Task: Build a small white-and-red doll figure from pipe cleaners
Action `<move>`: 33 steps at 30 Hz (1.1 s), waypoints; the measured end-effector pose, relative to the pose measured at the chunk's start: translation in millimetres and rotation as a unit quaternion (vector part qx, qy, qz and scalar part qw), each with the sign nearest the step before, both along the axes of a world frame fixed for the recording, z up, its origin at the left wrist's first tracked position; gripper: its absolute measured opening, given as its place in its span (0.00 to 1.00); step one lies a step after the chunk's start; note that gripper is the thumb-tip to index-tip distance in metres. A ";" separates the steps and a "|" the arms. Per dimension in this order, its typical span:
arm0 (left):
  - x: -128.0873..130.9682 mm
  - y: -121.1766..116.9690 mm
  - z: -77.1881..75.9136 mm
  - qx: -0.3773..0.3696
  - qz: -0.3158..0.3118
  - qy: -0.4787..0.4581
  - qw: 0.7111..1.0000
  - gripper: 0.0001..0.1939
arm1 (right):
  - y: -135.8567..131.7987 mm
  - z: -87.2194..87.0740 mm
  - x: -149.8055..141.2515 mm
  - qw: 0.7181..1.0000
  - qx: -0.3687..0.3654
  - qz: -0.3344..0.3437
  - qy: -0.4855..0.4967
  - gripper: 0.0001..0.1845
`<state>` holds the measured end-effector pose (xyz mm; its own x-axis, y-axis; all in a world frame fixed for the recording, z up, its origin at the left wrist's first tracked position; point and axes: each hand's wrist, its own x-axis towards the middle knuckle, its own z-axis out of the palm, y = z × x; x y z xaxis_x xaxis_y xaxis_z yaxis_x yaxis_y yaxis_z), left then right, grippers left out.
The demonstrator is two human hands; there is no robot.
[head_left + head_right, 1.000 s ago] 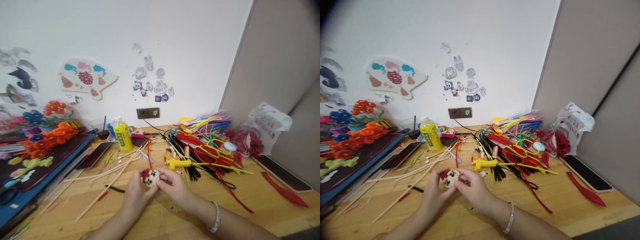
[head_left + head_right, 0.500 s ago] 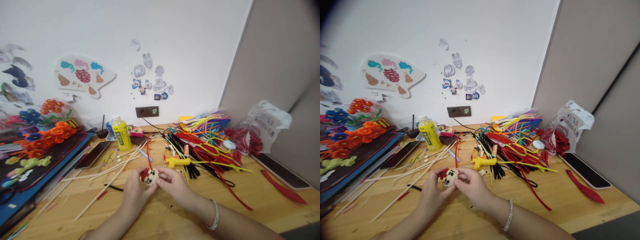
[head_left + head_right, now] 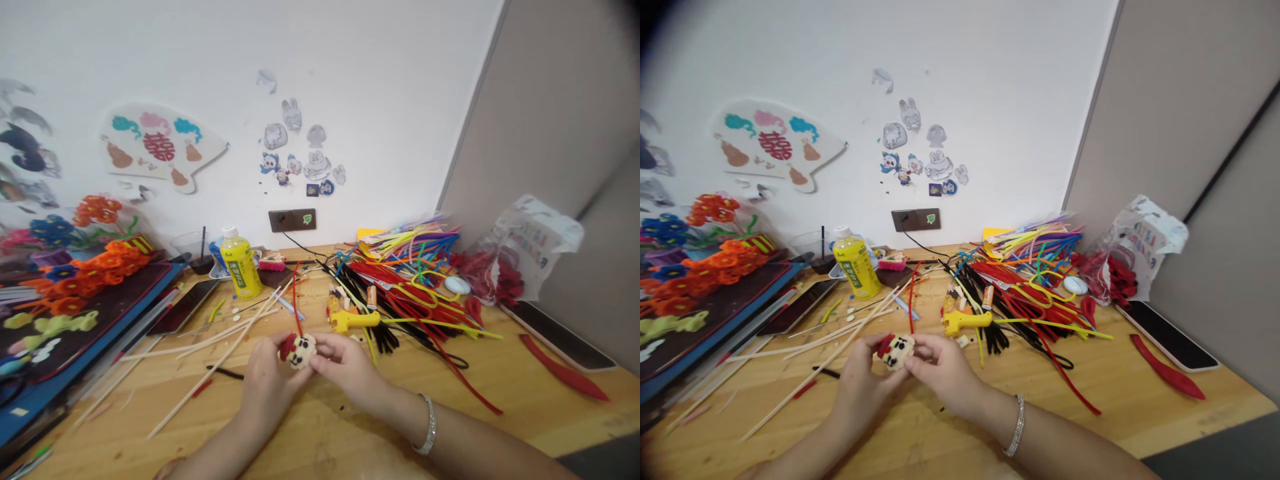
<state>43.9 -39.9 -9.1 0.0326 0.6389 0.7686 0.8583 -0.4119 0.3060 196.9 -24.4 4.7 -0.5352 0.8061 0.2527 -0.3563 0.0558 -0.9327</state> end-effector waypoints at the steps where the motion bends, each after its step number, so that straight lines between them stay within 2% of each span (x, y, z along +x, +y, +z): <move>1: 0.0 0.2 0.3 0.006 0.000 0.004 1.000 0.20 | 0.0 0.0 0.1 1.000 -0.002 -0.002 -0.001 0.20; 17: 2.3 -1.4 2.2 0.056 -0.009 0.043 0.997 0.18 | -4.2 -1.6 -0.8 0.996 -0.055 -0.066 0.002 0.15; 25: 0.9 -0.2 0.9 0.018 0.007 0.051 0.999 0.21 | -5.4 3.0 1.2 0.989 -0.121 -0.078 -0.015 0.18; 33: 0.6 1.0 0.4 0.013 -0.005 0.058 0.998 0.21 | -3.8 2.3 0.1 0.986 -0.138 -0.088 -0.025 0.17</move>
<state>44.5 -39.0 -8.6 0.1292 0.6178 0.7757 0.8833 -0.4272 0.1932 197.0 -28.2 7.0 -0.3873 0.9219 -0.0124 -0.3162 -0.1454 -0.9375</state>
